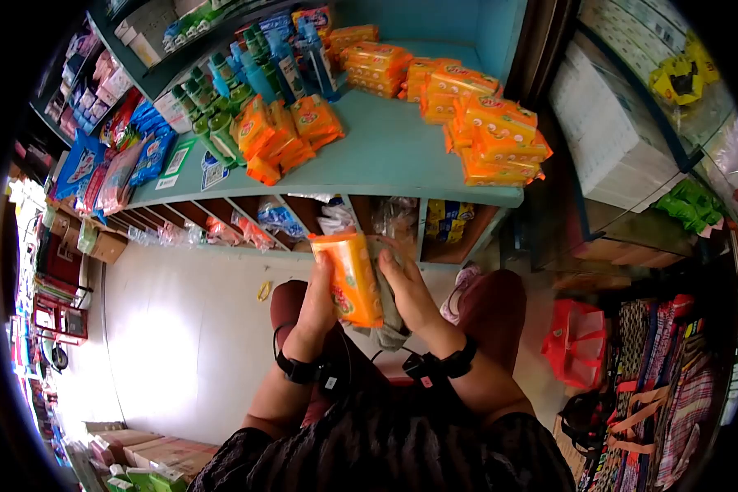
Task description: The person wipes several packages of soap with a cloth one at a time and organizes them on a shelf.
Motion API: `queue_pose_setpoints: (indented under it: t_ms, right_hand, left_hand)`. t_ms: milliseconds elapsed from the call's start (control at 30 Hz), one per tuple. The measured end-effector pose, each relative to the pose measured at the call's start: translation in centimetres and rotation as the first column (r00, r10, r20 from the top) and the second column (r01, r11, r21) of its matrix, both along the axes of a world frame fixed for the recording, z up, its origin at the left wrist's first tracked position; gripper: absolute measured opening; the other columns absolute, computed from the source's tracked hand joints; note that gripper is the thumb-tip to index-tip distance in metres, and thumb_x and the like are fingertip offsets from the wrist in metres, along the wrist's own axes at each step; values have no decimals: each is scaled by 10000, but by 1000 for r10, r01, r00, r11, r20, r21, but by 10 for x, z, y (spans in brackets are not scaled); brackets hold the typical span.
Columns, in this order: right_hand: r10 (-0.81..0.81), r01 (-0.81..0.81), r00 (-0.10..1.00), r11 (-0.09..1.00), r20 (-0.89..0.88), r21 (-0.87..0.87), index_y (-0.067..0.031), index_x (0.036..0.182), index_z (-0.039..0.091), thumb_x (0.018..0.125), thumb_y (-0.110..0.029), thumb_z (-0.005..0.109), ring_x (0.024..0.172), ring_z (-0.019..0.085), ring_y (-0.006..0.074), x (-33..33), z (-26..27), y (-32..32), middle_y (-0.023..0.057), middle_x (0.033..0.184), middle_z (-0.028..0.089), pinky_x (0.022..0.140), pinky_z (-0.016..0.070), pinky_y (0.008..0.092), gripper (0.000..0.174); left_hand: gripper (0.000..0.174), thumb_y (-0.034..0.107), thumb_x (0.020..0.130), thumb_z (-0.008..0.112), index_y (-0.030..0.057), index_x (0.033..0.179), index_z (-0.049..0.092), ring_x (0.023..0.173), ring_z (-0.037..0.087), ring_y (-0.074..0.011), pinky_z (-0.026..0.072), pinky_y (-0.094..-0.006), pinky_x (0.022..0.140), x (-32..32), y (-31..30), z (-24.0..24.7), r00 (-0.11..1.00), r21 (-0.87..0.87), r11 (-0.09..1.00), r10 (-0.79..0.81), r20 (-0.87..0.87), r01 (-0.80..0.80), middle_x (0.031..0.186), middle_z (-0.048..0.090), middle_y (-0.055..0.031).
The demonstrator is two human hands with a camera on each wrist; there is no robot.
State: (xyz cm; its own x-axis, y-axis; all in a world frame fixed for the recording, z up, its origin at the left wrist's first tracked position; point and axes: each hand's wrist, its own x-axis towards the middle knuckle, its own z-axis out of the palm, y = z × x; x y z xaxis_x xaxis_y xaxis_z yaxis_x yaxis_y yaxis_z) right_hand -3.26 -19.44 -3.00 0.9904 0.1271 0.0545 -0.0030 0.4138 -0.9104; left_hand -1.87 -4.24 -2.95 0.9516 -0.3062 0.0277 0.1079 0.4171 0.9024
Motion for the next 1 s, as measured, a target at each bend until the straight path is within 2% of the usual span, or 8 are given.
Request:
queue_pose_setpoints:
  t_ms: [100, 267, 367, 500, 633, 767, 867, 1000]
  right_hand:
    - [-147, 188, 972, 955, 185, -230, -33, 1266, 449, 993, -370, 416, 1102, 486, 173, 1, -1, 1, 90, 1136, 527, 960, 361, 278, 435]
    - [-41, 132, 980, 863, 193, -488, -42, 1240, 469, 962, -402, 457, 1135, 474, 299, -3, 1, 3, 196, 1195, 482, 895, 422, 362, 455]
    - [50, 409, 886, 384, 461, -828, -28, 1229, 484, 942, -419, 485, 1125, 462, 366, 3, 14, -5, 214, 1200, 481, 903, 421, 403, 486]
    - [51, 288, 922, 571, 384, -769, -8, 1275, 460, 917, -411, 529, 1122, 455, 375, 8, 14, -4, 195, 1236, 456, 951, 387, 424, 544]
    - [51, 589, 729, 460, 682, -664, 2, 1319, 399, 857, -284, 641, 1110, 460, 394, 0, 46, -5, 227, 1210, 455, 962, 373, 435, 595]
    - [271, 305, 841, 477, 468, -824, 9, 1373, 336, 724, -274, 769, 1142, 453, 390, -14, 54, 9, 213, 1286, 414, 987, 369, 444, 830]
    - [259, 373, 834, 388, 488, -843, 10, 1399, 276, 676, -323, 794, 1145, 446, 402, -6, 48, 10, 227, 1293, 385, 974, 380, 449, 950]
    - [227, 390, 842, 369, 489, -843, 17, 1397, 280, 658, -314, 799, 1170, 431, 401, 1, 36, 3, 222, 1296, 411, 990, 371, 438, 961]
  left_hand:
    - [623, 524, 990, 257, 69, 1406, 348, 1129, 521, -164, 423, -324, 977, -7, -8, 1, 968, -245, 969, -89, -236, 30, 1276, 511, -58]
    - [617, 535, 986, 252, 89, 1398, 357, 1145, 517, -185, 411, -337, 996, -10, -6, -12, 943, -304, 952, -126, -307, 28, 1290, 503, -73]
    - [587, 540, 982, 276, 107, 1355, 408, 1118, 534, -181, 433, -337, 968, -10, -6, -17, 941, -362, 932, -127, -314, 5, 1240, 533, -69]
    - [542, 531, 983, 296, 122, 1297, 462, 1050, 561, -164, 466, -321, 899, -12, -10, -14, 945, -343, 937, -52, -324, -66, 1152, 568, -43]
    - [528, 532, 982, 307, 121, 1267, 473, 957, 581, -145, 490, -291, 813, -8, -8, -16, 968, -326, 941, 1, -251, -86, 1084, 580, -40]
    - [489, 467, 991, 353, 100, 1312, 386, 1040, 555, -168, 487, -318, 853, 0, -9, -25, 979, -210, 964, 128, -161, -161, 1148, 530, -68]
    - [469, 343, 1011, 372, 76, 1382, 266, 1166, 484, -208, 438, -349, 957, -4, -9, -4, 987, -239, 965, 76, -141, -109, 1277, 443, -102]
    - [433, 257, 1003, 412, 47, 1363, 292, 1217, 438, -210, 366, -363, 1023, -5, -9, 0, 988, -169, 980, 82, -128, -103, 1302, 439, -109]
